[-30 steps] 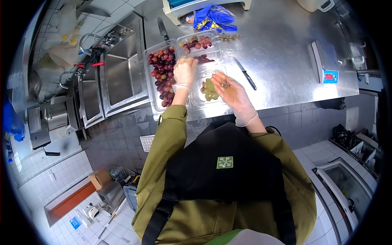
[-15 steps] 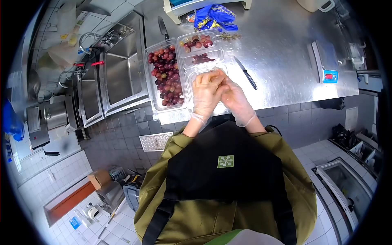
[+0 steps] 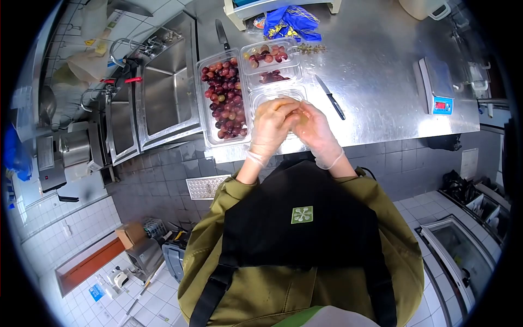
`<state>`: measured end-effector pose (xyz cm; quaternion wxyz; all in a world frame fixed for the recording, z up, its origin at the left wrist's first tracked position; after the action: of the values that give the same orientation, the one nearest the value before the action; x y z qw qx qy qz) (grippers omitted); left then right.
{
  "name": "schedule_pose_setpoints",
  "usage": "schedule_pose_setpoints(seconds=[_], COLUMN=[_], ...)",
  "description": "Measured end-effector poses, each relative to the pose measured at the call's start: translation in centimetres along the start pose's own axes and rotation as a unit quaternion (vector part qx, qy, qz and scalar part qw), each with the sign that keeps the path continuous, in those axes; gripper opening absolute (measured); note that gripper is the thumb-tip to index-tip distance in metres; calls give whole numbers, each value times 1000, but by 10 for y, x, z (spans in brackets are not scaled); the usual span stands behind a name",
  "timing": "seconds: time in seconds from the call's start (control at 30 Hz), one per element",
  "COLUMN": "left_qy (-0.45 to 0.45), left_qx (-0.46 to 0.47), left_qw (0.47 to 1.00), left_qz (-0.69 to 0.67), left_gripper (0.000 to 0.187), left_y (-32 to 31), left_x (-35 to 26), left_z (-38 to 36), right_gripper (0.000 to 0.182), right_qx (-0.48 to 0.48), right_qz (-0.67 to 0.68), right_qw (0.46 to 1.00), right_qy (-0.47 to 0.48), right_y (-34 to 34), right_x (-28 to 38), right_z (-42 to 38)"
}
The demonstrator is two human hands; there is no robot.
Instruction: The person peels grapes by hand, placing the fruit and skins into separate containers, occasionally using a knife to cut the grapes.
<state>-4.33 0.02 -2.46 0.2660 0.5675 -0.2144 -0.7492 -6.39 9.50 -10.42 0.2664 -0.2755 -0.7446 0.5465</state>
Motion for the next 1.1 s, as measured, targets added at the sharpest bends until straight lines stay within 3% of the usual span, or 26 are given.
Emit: schedule_pose_setpoints(seconds=[0.07, 0.17, 0.3, 0.5, 0.8, 1.0, 1.1], left_qy=[11, 2, -38, 30, 21, 23, 75], left_qx=[-47, -67, -44, -80, -64, -48, -51], left_qw=[994, 984, 979, 978, 968, 973, 981], left_qz=[97, 167, 194, 190, 243, 226, 172], left_gripper=[24, 27, 29, 24, 15, 15, 12], left_y=[2, 1, -2, -5, -19, -20, -22], left_x=[-14, -17, -19, -16, 3, 10, 27], left_z=[-1, -3, -5, -4, -7, -6, -6], right_gripper=[30, 34, 40, 41, 39, 37, 36], right_qx=[123, -15, -4, 7, -10, -8, 12], right_qz=[61, -41, -67, -83, -127, -154, -179], right_qw=[990, 998, 997, 995, 990, 986, 981], right_qy=[0, 42, 46, 48, 57, 63, 72], right_y=[9, -2, -17, -19, 3, 17, 26], right_x=[-2, -1, -2, -5, -19, -21, -24], right_z=[6, -1, -3, -2, 3, 9, 10])
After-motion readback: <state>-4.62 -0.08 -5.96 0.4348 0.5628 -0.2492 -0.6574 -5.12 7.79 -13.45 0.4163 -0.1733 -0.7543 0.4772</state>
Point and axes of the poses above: each hand's wrist, its own z-axis towards the middle knuckle, its own y-axis out of the back of the hand, x = y × z, the point moved 5 cm from there along z, towards the middle knuckle, and after that the axes turned 2 degrees about -z, right-handed, at the moved point
